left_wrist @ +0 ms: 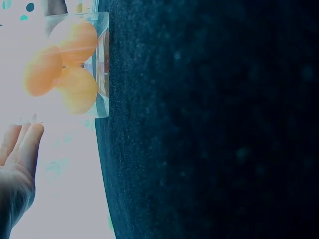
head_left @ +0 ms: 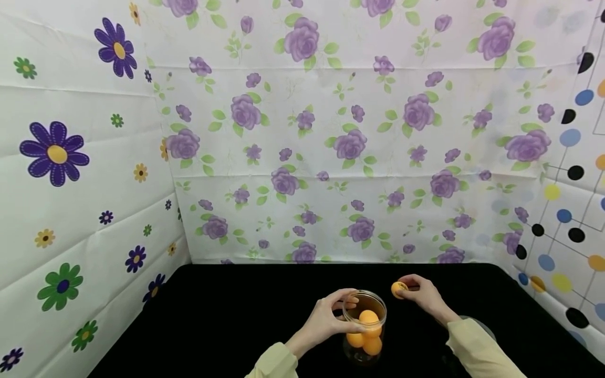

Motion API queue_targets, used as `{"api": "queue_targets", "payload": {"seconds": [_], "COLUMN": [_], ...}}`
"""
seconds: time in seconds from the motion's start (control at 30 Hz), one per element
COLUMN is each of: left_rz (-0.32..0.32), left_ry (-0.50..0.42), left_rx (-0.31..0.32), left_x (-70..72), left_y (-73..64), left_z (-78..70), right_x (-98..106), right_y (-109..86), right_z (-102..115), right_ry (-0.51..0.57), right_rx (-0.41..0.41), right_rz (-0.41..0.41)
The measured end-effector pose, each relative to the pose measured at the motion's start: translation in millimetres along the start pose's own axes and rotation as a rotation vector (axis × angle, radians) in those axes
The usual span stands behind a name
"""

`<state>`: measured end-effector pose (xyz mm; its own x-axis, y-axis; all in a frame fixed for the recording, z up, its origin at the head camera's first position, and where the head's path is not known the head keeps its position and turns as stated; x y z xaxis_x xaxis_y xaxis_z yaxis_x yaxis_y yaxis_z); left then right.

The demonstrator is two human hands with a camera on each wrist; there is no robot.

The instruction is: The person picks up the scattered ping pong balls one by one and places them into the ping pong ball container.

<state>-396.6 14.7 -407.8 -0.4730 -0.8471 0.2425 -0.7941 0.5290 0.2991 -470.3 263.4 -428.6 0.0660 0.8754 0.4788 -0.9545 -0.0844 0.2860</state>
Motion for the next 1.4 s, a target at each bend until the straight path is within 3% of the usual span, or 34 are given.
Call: {"api": "queue_targets", "payload": {"seconds": [0.1, 0.33, 1.17, 1.4], "left_rz": [0.002, -0.003, -0.01, -0.008], "left_ry": [-0.007, -0.007, -0.003, -0.005], "left_rx": [-0.006, -0.008, 0.005, -0.008], "left_x": [0.0, 1.5, 0.2, 0.1], "left_y": [-2.3, -0.3, -1.1, 0.1], "left_z": [-6.8, 2.6, -0.5, 0.7], "right_x": [0, -2, -4, -5], "right_y": [0.2, -1.6, -11.0, -13.7], "right_z": [4, 21, 67, 84], "right_ry": [0.015, 0.044, 0.171, 0.189], "right_rx": [0.014, 0.035, 0.045, 0.098], "right_rz": [0.006, 0.028, 0.081, 0.104]}}
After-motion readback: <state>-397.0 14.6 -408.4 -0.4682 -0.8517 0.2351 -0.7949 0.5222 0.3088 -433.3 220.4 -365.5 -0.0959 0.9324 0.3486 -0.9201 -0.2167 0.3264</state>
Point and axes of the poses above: each hand's wrist, its own y-axis towards the middle knuckle, its own x-axis out of the back of the hand, z = x × y, the point moved 7 cm from there along y, towards the middle knuckle, and after that the axes turned 1 degree about x, right-handed, at the moved point
